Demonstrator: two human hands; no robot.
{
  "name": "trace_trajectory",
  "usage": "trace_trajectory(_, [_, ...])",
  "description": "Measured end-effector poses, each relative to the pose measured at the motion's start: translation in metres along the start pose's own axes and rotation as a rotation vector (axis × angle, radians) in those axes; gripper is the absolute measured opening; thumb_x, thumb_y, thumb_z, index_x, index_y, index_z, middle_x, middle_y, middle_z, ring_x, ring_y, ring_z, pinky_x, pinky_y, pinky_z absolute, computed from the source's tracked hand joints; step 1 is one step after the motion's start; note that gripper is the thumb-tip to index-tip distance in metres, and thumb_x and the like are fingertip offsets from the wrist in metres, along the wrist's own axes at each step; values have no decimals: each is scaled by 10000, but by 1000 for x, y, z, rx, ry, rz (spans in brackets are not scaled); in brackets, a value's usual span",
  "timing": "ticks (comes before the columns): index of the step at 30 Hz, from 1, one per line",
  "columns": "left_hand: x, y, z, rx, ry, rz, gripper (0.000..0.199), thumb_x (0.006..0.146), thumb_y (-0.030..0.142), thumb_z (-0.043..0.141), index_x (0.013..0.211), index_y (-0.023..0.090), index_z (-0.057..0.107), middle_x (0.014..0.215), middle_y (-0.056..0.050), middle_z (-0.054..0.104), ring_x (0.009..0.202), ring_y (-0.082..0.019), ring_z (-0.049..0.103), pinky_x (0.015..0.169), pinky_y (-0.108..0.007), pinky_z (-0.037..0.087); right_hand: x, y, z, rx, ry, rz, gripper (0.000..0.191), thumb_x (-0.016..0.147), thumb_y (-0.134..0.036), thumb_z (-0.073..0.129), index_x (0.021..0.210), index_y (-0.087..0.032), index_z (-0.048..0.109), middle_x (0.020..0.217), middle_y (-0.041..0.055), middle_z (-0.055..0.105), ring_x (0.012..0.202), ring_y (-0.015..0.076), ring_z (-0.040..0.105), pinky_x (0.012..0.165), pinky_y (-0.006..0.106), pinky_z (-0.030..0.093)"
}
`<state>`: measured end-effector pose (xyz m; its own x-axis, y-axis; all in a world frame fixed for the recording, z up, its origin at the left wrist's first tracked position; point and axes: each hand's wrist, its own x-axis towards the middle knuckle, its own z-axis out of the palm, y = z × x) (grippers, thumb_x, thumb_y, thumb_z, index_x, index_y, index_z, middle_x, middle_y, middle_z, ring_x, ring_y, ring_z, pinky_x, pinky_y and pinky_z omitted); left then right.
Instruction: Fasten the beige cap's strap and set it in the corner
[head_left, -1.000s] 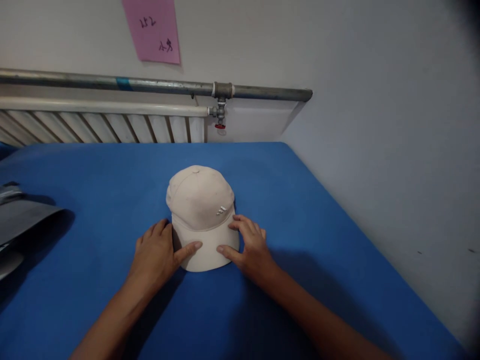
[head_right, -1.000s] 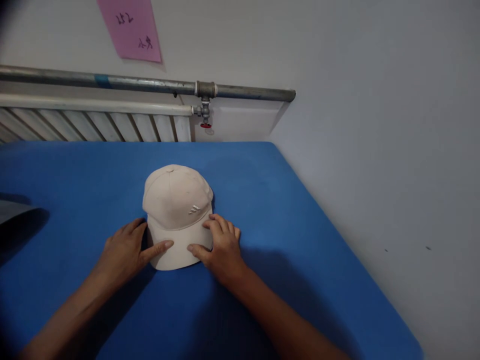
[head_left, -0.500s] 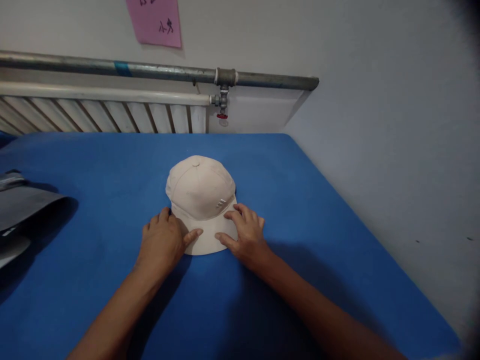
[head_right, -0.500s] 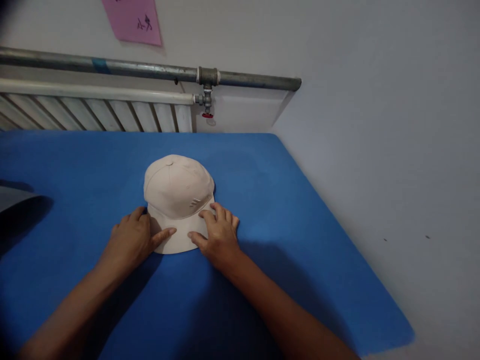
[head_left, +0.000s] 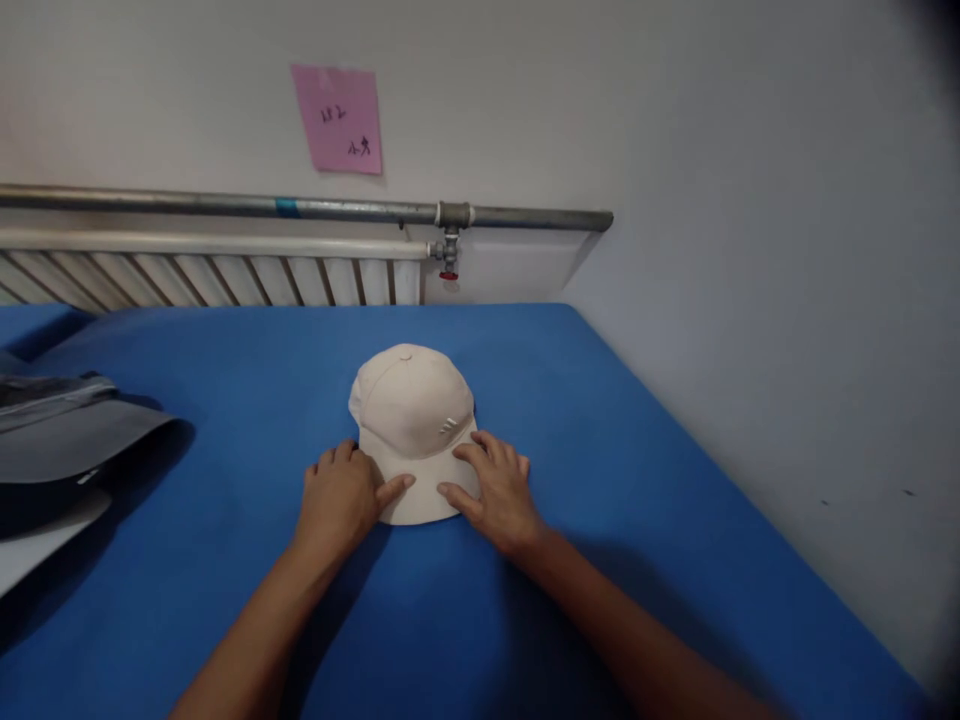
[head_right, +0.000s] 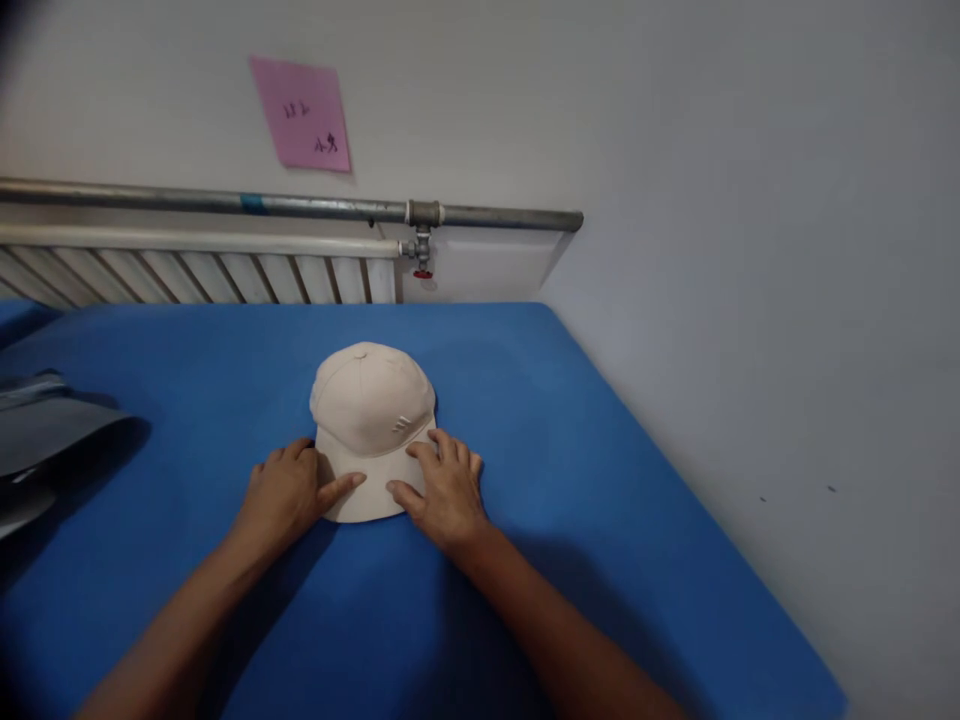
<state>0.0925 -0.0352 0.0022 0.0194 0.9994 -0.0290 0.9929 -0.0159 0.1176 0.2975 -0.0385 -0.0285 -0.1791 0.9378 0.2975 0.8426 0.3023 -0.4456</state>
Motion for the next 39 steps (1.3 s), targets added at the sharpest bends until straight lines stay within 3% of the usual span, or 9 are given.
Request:
trace_trajectory(5, [8, -20, 2, -215, 83, 8, 670, 828, 659, 440, 1078, 73, 647, 1175, -227, 626, 1088, -392, 569, 951, -511, 418, 3, 7, -4, 225, 100, -16, 242, 812, -341, 630, 1016, -210, 620, 1192, 130, 614, 1113, 301, 572, 897, 482, 462])
trace_trajectory(8, [11, -27, 0, -437, 156, -94, 624, 864, 576, 405, 1156, 60, 601, 1103, -214, 659, 1001, -335, 630, 911, -463, 469, 7, 14, -11, 419, 120, 61, 189, 837, -308, 555, 984, -201, 608, 1083, 104, 641, 938, 221, 639, 739, 353, 534])
trace_trajectory(12, [11, -32, -2, -735, -5, -231, 547, 828, 510, 481, 1141, 74, 587, 1033, -196, 683, 886, -302, 675, 699, -405, 562, 9, 18, -21, 506, 33, 175, 143, 816, -267, 538, 939, -219, 594, 839, 26, 647, 662, 149, 607, 578, 272, 497])
trace_trajectory(17, [9, -33, -1, -954, -110, -253, 492, 799, 481, 534, 1104, 97, 575, 965, -145, 675, 883, -264, 669, 600, -326, 577, 8, 13, -30, 548, -65, 237, 87, 802, -247, 544, 870, -215, 588, 703, -12, 593, 619, 140, 570, 577, 261, 469])
trace_trajectory(24, [8, -29, -6, -915, -141, -254, 510, 790, 486, 520, 1118, 98, 570, 921, -127, 679, 810, -238, 679, 583, -307, 561, 2, -5, -53, 742, -538, 416, 120, 782, -185, 530, 665, -190, 556, 620, -27, 584, 493, 91, 541, 473, 198, 397])
trace_trajectory(28, [7, -29, -6, -909, -151, -257, 483, 787, 489, 518, 1100, 124, 568, 918, -110, 680, 823, -238, 681, 599, -311, 562, -7, -14, -62, 780, -974, 382, 104, 759, -179, 543, 740, -182, 645, 687, -7, 661, 437, 72, 537, 375, 165, 307])
trace_trajectory(30, [8, -30, -5, -908, -148, -265, 490, 771, 497, 529, 1092, 129, 569, 918, -105, 679, 823, -239, 680, 600, -310, 558, -10, -16, -59, 825, -1070, 383, 147, 756, -194, 574, 862, -179, 674, 680, -13, 662, 411, 65, 529, 365, 159, 317])
trace_trajectory(34, [10, -30, -1, -959, -139, -275, 582, 701, 544, 567, 1089, 112, 576, 875, -101, 673, 765, -240, 668, 569, -308, 533, -9, -18, -50, 937, -1064, 473, 374, 788, -230, 601, 1151, -137, 597, 717, -1, 665, 428, 72, 553, 366, 166, 361])
trace_trajectory(39, [10, -26, 1, -1078, -171, -285, 634, 644, 562, 614, 1078, 99, 583, 854, -95, 653, 750, -229, 634, 568, -303, 513, -5, -18, -50, 952, -912, 567, 441, 791, -189, 585, 1212, -75, 526, 720, 8, 646, 435, 68, 537, 349, 174, 340])
